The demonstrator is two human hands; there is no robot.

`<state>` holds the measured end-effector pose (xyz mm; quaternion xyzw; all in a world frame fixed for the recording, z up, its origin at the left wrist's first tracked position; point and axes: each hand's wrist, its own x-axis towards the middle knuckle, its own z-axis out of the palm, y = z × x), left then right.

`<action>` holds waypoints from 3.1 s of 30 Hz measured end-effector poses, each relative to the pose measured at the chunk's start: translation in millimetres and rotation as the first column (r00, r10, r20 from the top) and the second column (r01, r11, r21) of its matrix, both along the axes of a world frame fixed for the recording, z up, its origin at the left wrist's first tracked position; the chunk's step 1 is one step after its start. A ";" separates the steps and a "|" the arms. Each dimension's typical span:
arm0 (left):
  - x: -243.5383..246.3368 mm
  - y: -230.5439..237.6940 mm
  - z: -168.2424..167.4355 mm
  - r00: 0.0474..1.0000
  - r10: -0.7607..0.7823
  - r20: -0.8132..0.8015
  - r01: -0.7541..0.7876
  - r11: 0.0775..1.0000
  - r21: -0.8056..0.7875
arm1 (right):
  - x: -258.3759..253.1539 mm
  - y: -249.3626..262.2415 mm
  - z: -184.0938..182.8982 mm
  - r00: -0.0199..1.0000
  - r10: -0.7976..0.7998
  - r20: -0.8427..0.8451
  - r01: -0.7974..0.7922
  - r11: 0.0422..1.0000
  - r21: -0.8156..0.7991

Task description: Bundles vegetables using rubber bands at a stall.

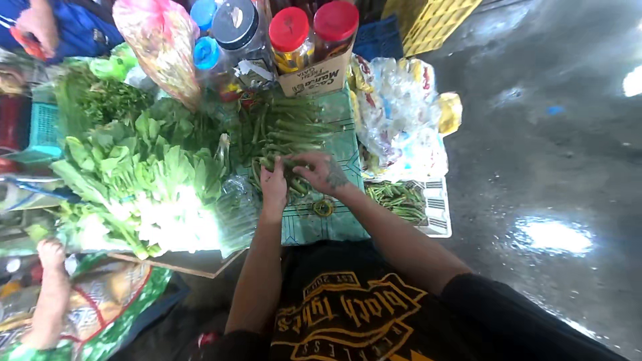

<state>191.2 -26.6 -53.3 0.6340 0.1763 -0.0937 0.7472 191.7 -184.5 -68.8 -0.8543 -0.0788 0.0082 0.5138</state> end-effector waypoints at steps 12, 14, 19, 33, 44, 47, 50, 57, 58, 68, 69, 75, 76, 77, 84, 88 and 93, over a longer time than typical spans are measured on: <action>6.7 14.6 3.1 0.983 0.085 -0.162 -0.143 0.908 -0.393 | 116.3 10.9 -34.2 0.994 -0.083 0.065 0.105 0.792 -0.601; 7.1 16.3 6.1 0.977 0.104 -0.185 -0.164 0.924 -0.347 | 109.4 7.3 -31.2 0.988 -0.079 0.132 0.138 0.830 -0.541; 1.8 17.7 -10.0 0.996 0.011 -0.091 -0.047 0.917 -0.396 | 38.3 8.7 25.6 0.984 -0.072 0.165 0.100 0.981 -0.168; -24.8 6.7 -4.7 0.992 0.044 -0.115 -0.061 0.987 -0.149 | 49.3 -44.0 -16.9 0.976 -0.104 -0.190 0.107 0.994 0.007; -66.3 40.2 25.3 0.874 -0.486 0.011 0.427 0.778 0.462 | -31.9 -16.7 17.0 0.956 0.291 0.031 -0.292 0.951 0.101; -72.2 52.6 20.3 0.898 -0.439 0.006 0.385 0.794 0.470 | -52.5 -38.2 -28.5 0.950 0.289 -0.119 -0.308 0.932 -0.190; -81.7 57.7 7.8 0.922 -0.386 -0.044 0.366 0.824 0.433 | -92.5 -48.2 -74.9 0.879 0.385 -0.281 -0.470 0.798 -0.377; -86.0 52.4 0.0 0.912 -0.405 -0.067 0.400 0.840 0.367 | -99.3 -47.5 -78.8 0.976 0.189 -0.110 -0.197 0.978 -0.070; -84.3 49.6 0.9 0.905 -0.420 -0.073 0.417 0.837 0.355 | -94.5 -49.0 -72.6 0.973 0.180 -0.144 -0.188 0.981 -0.040; -83.1 40.5 -5.0 0.879 -0.475 -0.043 0.459 0.815 0.354 | -54.3 -64.1 -12.2 0.948 0.246 -0.201 -0.066 0.771 0.633; -83.5 39.8 -5.7 0.876 -0.481 -0.029 0.458 0.813 0.359 | -50.9 -68.4 -9.5 0.944 0.287 -0.165 -0.098 0.717 0.690; -87.8 43.2 -8.2 0.871 -0.489 0.043 0.434 0.808 0.399 | -41.4 -77.2 -5.7 0.960 0.262 -0.096 -0.162 0.804 0.572; -87.2 43.6 -3.2 0.868 -0.495 0.040 0.436 0.799 0.414 | -40.7 -76.6 -3.5 0.949 0.292 -0.117 -0.189 0.827 0.529; -86.7 45.0 3.9 0.864 -0.504 0.016 0.448 0.782 0.434 | -40.0 -74.3 -0.1 0.936 0.330 -0.126 -0.232 0.844 0.483; -88.6 31.6 8.4 0.776 -0.631 -0.015 0.556 0.671 0.491 | -31.6 -50.2 46.3 0.865 0.502 0.026 -0.501 0.858 0.113; -84.7 21.9 12.1 0.720 -0.689 -0.086 0.625 0.589 0.512 | -26.3 -28.7 65.8 0.780 0.626 -0.025 -0.622 0.770 -0.141; -82.7 23.6 14.2 0.733 -0.680 -0.006 0.598 0.641 0.482 | -26.6 -26.6 44.1 0.791 0.601 -0.110 -0.611 0.784 -0.109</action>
